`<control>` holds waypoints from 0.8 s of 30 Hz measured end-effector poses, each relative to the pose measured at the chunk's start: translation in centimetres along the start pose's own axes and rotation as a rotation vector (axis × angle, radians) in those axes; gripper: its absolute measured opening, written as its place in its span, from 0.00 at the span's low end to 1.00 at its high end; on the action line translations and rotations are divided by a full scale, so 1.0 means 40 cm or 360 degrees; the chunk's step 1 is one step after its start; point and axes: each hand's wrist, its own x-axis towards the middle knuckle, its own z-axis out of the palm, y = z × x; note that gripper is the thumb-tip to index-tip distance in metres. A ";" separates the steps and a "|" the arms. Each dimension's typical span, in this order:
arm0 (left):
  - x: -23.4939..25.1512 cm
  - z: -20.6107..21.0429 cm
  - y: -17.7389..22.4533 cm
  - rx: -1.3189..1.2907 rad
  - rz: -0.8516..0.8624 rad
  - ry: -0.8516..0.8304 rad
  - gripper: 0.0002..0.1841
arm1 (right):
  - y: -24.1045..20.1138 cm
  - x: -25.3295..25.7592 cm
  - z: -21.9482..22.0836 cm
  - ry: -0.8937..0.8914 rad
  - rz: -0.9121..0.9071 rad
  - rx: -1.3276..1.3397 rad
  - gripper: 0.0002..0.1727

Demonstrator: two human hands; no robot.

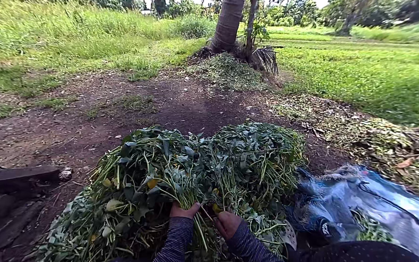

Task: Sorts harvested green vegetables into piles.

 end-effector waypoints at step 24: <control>0.017 -0.066 0.014 -0.0783 -0.0191 -0.0655 0.14 | -0.077 -0.037 -0.063 -0.0237 0.0085 0.1462 0.17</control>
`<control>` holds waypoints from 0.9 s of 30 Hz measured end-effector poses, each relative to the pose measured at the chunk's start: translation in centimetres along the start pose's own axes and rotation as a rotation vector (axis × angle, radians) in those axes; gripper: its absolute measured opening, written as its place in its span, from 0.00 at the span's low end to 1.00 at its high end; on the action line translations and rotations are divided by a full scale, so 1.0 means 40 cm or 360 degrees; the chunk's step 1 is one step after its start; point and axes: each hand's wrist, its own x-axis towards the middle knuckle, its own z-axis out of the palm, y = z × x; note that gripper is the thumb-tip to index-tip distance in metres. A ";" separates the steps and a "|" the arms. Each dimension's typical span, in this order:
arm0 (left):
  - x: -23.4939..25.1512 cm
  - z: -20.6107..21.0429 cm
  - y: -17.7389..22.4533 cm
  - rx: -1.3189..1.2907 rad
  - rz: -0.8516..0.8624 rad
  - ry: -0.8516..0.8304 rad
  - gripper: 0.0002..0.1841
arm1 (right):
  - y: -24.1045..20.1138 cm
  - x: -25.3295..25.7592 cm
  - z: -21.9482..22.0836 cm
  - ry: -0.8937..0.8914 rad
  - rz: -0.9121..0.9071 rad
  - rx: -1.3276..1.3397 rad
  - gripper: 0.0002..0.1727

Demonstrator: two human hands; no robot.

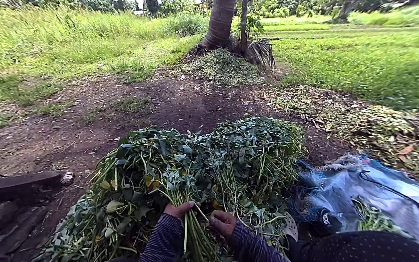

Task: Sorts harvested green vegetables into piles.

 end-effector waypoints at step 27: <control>0.005 0.009 0.037 0.0302 0.0209 0.0643 0.35 | 0.126 0.059 -0.235 0.0402 0.0999 -0.1049 0.27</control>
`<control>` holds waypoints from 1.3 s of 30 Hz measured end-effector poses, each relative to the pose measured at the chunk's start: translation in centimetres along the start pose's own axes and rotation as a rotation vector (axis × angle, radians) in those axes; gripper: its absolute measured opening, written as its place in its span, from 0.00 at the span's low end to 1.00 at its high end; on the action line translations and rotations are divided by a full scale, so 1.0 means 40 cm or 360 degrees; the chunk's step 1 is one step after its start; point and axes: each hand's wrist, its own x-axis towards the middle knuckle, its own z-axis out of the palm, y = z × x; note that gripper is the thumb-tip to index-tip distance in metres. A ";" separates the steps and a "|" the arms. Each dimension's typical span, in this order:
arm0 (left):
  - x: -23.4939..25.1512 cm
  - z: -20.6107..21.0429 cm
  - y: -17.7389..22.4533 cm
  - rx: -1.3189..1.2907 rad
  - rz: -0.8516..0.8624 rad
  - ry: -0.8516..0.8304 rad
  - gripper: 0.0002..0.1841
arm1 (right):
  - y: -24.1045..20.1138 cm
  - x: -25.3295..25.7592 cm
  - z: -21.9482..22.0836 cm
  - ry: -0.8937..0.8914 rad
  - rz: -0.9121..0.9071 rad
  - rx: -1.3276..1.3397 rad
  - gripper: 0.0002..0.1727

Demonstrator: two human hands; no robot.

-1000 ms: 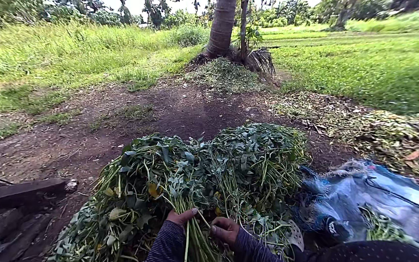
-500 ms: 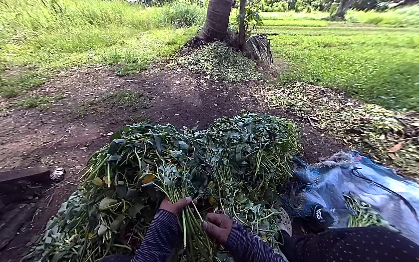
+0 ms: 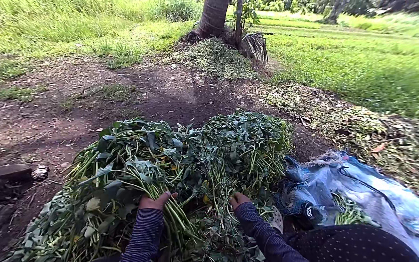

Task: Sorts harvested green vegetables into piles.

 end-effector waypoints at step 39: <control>-0.090 0.131 -0.049 0.0999 0.0032 -0.0643 0.55 | -0.146 -0.137 0.142 -0.0641 -0.0049 0.1569 0.38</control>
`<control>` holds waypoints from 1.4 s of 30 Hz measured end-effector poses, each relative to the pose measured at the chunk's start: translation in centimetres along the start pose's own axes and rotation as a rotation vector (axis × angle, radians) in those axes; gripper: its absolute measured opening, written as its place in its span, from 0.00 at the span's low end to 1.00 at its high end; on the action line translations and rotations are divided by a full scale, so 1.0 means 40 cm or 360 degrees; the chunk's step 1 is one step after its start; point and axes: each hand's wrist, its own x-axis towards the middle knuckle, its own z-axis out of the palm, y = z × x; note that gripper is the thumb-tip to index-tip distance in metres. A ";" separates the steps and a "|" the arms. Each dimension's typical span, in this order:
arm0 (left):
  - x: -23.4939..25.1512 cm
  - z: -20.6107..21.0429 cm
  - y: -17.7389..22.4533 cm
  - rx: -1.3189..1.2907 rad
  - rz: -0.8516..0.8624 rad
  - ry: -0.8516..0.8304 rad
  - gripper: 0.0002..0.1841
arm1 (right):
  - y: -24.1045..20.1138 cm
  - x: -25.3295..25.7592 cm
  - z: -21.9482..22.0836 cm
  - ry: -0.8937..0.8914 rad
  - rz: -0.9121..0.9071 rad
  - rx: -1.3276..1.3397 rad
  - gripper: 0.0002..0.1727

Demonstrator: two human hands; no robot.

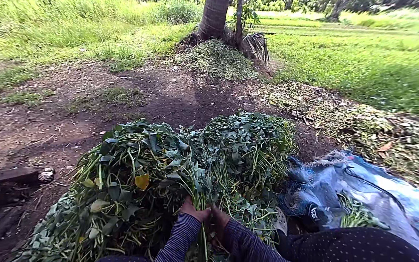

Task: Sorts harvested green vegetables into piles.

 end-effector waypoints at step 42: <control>0.033 -0.098 -0.003 -0.1054 -0.0189 0.0019 0.36 | -0.046 -0.024 -0.071 -0.0300 -0.0530 -0.0723 0.37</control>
